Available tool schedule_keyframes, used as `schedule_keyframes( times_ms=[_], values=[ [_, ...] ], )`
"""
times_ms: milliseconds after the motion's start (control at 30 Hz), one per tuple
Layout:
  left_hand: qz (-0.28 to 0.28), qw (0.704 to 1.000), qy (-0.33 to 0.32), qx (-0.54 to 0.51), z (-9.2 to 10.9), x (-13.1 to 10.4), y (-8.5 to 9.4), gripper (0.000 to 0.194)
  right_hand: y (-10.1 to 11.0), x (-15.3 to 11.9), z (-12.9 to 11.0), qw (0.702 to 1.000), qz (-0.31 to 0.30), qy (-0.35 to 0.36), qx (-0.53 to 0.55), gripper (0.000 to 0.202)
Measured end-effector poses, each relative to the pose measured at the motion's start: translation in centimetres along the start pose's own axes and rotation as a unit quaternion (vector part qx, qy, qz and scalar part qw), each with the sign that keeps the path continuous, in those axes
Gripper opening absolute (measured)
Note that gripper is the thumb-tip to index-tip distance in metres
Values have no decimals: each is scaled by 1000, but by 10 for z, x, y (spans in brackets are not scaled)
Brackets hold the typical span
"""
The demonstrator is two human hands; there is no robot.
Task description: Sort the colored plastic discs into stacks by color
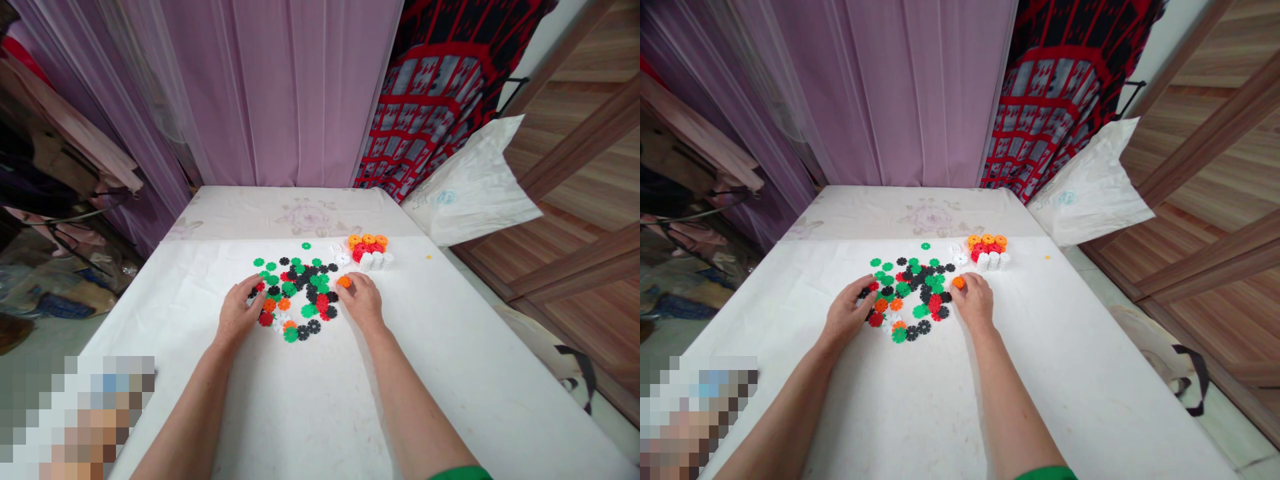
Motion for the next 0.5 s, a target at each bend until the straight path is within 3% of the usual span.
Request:
schedule_keyframes(
  times_ms=[133, 300, 400, 500],
  values=[
    [-2, 999, 4, -39, -9, -1, 1, 36, 9, 0, 0, 999, 45, 14, 29, 31],
    [-56, 993, -3, -101, -13, 0, 1, 29, 34, -4, -19, 986, 119, 76, 83, 23],
    [-80, 992, -19, -91, -10, 1, -1, 27, 27, -14, -50, 986, 69, 128, 86, 21],
    [-87, 994, -41, -61, -7, 2, -2, 26, -1, -32, -87, 979, -63, 181, 72, 20]
  ],
)
Point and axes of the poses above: each hand's wrist, its own x-axis towards the middle knuckle, its own y-axis out of the back of the hand, z = x × y, the point moved 9 cm from there along x, towards the middle knuckle, and after that the axes turned 5 degrees about -y, right-handed, at the moved point
